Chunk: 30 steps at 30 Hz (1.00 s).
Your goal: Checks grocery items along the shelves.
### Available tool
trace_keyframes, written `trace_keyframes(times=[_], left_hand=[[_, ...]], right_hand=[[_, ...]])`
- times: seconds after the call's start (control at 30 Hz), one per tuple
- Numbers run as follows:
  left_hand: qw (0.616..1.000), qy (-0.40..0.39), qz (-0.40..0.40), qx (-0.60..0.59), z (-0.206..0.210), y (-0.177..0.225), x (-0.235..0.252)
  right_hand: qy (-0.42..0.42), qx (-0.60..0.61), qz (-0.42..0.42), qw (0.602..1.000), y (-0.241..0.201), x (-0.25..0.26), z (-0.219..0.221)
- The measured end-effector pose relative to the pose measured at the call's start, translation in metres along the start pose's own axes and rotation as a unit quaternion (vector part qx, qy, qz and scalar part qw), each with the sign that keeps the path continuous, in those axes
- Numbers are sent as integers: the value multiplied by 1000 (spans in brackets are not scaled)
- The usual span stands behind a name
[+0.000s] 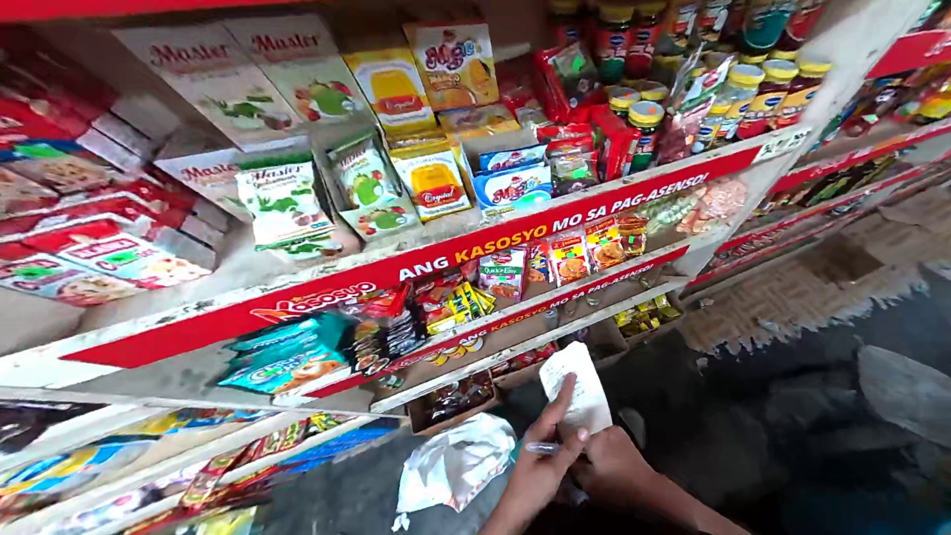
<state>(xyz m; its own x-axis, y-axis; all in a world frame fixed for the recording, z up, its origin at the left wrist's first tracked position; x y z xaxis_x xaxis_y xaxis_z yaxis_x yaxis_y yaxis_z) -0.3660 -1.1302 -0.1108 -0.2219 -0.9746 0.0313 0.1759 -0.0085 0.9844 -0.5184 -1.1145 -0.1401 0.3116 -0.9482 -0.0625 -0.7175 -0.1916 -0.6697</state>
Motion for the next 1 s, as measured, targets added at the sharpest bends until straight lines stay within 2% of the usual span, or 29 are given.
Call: trace_keyframes(times=[0.2, 0.33, 0.43, 0.57, 0.67, 0.87, 0.93, 1.0], left_hand=[[979, 203, 14, -18, 23, -5, 27], [918, 382, -4, -109, 63, -1, 56], [874, 467, 14, -135, 88, 4, 71], [843, 520, 23, -134, 110, -8, 70], [827, 549, 7, -122, 125, -8, 63], [822, 562, 28, -91, 140, -11, 30], [809, 582, 42, -76, 145, -15, 14], [782, 618, 35, -72, 155, -18, -5]], right_hand=[[-124, 66, -127, 982, 14, 64, -44], [-257, 95, -158, 949, 42, 98, -89], [-284, 99, -203, 932, 89, 123, -107], [-305, 36, -198, 931, 160, 150, -116], [-321, 1, -161, 933, 198, 159, -119], [-267, 11, -124, 956, 244, 144, -113], [-278, -8, -111, 954, 254, 130, -117], [-324, -43, -112, 938, 265, 115, -125]])
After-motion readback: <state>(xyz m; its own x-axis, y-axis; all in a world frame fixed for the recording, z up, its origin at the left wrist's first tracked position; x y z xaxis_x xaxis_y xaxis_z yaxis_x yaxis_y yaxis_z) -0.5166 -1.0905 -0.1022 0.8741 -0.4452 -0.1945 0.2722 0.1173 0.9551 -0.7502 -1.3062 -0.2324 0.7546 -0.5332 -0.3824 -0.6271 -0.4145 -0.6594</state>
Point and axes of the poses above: each hand's wrist, its own x-axis towards the middle knuckle, its own z-axis out of the palm, y = z × x, the point moved 1 cm from there along x, towards the middle knuckle, and after that the axes turned 7 degrees about y, right-handed, at the moved point
